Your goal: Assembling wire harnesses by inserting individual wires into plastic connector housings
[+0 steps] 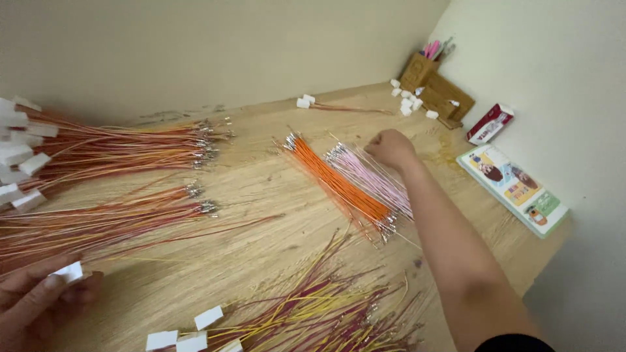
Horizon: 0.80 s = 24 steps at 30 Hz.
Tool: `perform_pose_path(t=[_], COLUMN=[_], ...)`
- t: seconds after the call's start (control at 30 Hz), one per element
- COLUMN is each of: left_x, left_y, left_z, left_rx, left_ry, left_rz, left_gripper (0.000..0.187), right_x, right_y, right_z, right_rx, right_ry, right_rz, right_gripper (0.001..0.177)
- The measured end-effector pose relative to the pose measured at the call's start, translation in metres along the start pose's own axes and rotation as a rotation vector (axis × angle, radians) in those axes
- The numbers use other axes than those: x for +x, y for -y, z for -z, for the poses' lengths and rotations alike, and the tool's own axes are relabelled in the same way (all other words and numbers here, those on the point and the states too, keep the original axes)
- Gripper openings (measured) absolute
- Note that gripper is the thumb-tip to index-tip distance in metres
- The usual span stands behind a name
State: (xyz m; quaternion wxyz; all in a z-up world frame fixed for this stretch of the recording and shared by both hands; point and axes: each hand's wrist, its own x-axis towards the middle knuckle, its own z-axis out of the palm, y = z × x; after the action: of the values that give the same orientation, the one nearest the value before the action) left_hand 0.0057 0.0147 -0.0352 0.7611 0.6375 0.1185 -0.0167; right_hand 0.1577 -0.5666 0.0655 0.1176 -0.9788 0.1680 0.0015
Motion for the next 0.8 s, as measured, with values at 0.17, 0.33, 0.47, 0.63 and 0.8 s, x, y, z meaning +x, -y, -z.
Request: perform_pose_path(t=[0.17,0.33,0.47,0.63,0.8], left_x=[0.035,0.014,-0.003,-0.019,-0.025], left_y=[0.057,0.035,0.011,-0.018,-0.027], left_z=[0.051,0.031,0.010,-0.010,-0.018], left_rx=[-0.024,-0.037,-0.028,-0.073,-0.112], left_ry=[0.085,0.052,0.018,-0.011,0.019], left_rz=[-0.067,-0.055,-0.057,0.039,0.027], left_gripper=[0.047,0.042,0.039,0.038,0.036], right_x=[-0.005,0.029,0.020,-0.071,-0.131], right_y=[-0.018,-0.038,-0.029,0.041,0.079], right_z=[-0.010,-0.032,-0.024,0.019,0.028], right_rx=[0.070,-0.056,-0.126,-0.033,-0.006], right_ry=[0.090,0.078,0.031,-0.052,0.366], right_rz=[-0.117,-0.060,-0.045,0.152,0.059], right_gripper=[0.034,0.035,0.032,0.022,0.022])
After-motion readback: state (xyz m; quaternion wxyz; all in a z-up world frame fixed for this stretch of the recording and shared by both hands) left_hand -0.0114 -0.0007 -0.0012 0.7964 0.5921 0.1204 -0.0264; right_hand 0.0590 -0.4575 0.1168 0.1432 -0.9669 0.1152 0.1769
